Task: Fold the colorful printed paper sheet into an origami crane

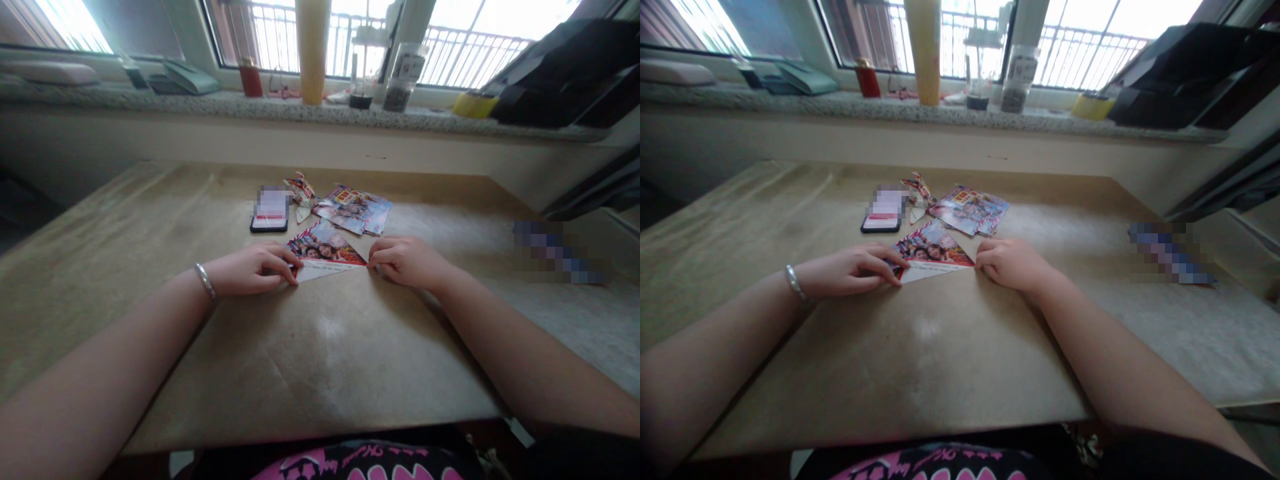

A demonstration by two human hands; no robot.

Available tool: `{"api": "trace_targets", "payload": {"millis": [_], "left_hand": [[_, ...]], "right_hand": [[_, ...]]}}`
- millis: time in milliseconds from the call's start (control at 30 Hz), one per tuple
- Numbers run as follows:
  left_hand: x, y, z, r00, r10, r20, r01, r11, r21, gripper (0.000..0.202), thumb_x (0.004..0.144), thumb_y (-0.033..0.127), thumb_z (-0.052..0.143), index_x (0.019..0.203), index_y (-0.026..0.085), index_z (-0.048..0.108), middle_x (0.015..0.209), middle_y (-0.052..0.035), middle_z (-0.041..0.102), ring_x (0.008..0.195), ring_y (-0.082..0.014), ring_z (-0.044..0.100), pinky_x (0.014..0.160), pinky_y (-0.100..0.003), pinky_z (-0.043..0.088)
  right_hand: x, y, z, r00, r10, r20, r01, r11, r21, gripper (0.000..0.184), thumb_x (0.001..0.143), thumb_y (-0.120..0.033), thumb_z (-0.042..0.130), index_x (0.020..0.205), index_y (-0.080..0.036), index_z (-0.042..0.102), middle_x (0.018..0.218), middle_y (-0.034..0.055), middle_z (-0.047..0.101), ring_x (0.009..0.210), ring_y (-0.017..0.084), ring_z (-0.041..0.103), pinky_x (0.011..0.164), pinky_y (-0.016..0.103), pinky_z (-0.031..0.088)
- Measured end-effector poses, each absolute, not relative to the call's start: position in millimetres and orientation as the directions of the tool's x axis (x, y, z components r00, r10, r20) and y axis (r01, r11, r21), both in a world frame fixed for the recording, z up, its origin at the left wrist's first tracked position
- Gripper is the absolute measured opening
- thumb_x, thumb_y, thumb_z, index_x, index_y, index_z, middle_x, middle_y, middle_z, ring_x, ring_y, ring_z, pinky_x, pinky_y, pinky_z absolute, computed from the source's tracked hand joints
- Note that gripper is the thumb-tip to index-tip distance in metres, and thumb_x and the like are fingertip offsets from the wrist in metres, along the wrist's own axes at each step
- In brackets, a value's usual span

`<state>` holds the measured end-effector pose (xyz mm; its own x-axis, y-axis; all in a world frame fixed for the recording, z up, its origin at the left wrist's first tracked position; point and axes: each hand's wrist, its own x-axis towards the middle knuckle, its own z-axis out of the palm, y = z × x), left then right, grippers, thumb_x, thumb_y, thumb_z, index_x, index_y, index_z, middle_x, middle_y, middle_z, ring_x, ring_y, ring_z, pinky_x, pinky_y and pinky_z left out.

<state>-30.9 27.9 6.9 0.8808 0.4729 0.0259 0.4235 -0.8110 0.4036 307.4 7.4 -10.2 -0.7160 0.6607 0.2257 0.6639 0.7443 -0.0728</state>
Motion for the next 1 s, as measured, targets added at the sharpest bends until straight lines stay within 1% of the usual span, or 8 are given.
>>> {"api": "trace_targets", "payload": {"millis": [133,233,333,433,567,700,833,1000], "left_hand": [[-27.0,25.5,3.9,0.859,0.509,0.061,0.439,-0.792,0.424,0.021,0.089,0.027,0.050,0.093,0.023,0.070,0.114,-0.0033,0.064,0.109,-0.0166,0.057,0.101,-0.032,0.042],[-20.9,23.0,-1.9,0.826,0.556,0.086,0.487,-0.784,0.386,0.019,0.086,0.033,0.057,0.097,0.021,0.066,0.109,-0.0044,0.064,0.104,-0.0177,0.057,0.096,-0.032,0.045],[-13.2,18.5,-6.9,0.751,0.639,0.170,0.575,-0.758,0.309,0.034,0.082,0.035,0.061,0.112,0.019,0.062,0.127,-0.0092,0.055,0.118,-0.0238,0.050,0.102,-0.039,0.042],[-6.4,12.4,-8.4,0.753,0.648,0.113,0.614,-0.754,0.233,0.033,0.087,0.034,0.055,0.117,0.021,0.061,0.125,-0.0081,0.058,0.117,-0.0256,0.050,0.102,-0.044,0.042],[-1.9,8.9,-10.1,0.782,0.600,0.167,0.575,-0.798,0.179,0.031,0.090,0.028,0.049,0.117,0.023,0.063,0.124,-0.0068,0.061,0.114,-0.0253,0.053,0.099,-0.046,0.045],[0.0,11.6,-14.2,0.858,0.461,0.226,0.418,-0.883,0.213,0.030,0.092,0.021,0.044,0.113,0.022,0.065,0.123,-0.0064,0.063,0.112,-0.0210,0.057,0.098,-0.040,0.047],[1.2,13.2,-16.8,0.882,0.376,0.285,0.310,-0.917,0.250,0.031,0.089,0.013,0.045,0.109,0.022,0.067,0.121,-0.0035,0.065,0.122,-0.0200,0.052,0.103,-0.037,0.046],[-0.2,15.2,-14.8,0.859,0.405,0.313,0.353,-0.912,0.211,0.029,0.088,0.011,0.046,0.098,0.024,0.070,0.111,0.0015,0.071,0.127,-0.0224,0.049,0.104,-0.042,0.046]], "right_hand": [[310.8,9.6,-12.0,-0.701,0.668,0.251,0.663,0.740,-0.117,0.029,0.080,-0.011,0.046,0.079,-0.022,0.073,0.091,0.0039,0.070,0.082,0.017,0.063,0.072,0.028,0.046],[313.4,10.1,-11.6,-0.706,0.665,0.243,0.669,0.739,-0.079,0.027,0.081,-0.012,0.046,0.080,-0.021,0.072,0.090,0.0040,0.070,0.081,0.017,0.064,0.072,0.028,0.046],[314.8,8.5,-10.8,-0.679,0.682,0.271,0.708,0.707,-0.005,0.026,0.082,-0.014,0.046,0.079,-0.021,0.071,0.089,0.0043,0.071,0.079,0.018,0.064,0.070,0.029,0.046],[312.7,6.1,-12.1,-0.587,0.718,0.373,0.773,0.634,-0.004,0.025,0.081,-0.014,0.046,0.082,-0.020,0.071,0.090,0.0053,0.071,0.081,0.020,0.065,0.070,0.031,0.047],[303.6,4.4,-16.3,-0.535,0.720,0.442,0.768,0.632,-0.101,0.029,0.081,-0.012,0.047,0.094,-0.020,0.071,0.096,0.0064,0.070,0.085,0.020,0.065,0.074,0.032,0.050],[294.1,5.4,-20.4,-0.509,0.688,0.518,0.682,0.689,-0.244,0.030,0.082,-0.010,0.048,0.098,-0.020,0.070,0.102,0.0086,0.067,0.095,0.020,0.063,0.084,0.034,0.052],[291.6,7.8,-24.1,-0.467,0.673,0.574,0.647,0.702,-0.297,0.031,0.081,-0.011,0.049,0.103,-0.020,0.069,0.115,0.0110,0.064,0.108,0.022,0.060,0.096,0.041,0.048],[291.7,8.0,-25.6,-0.464,0.745,0.480,0.665,0.651,-0.367,0.038,0.084,-0.013,0.048,0.117,-0.021,0.064,0.131,0.0117,0.058,0.119,0.023,0.055,0.103,0.045,0.043]]}}
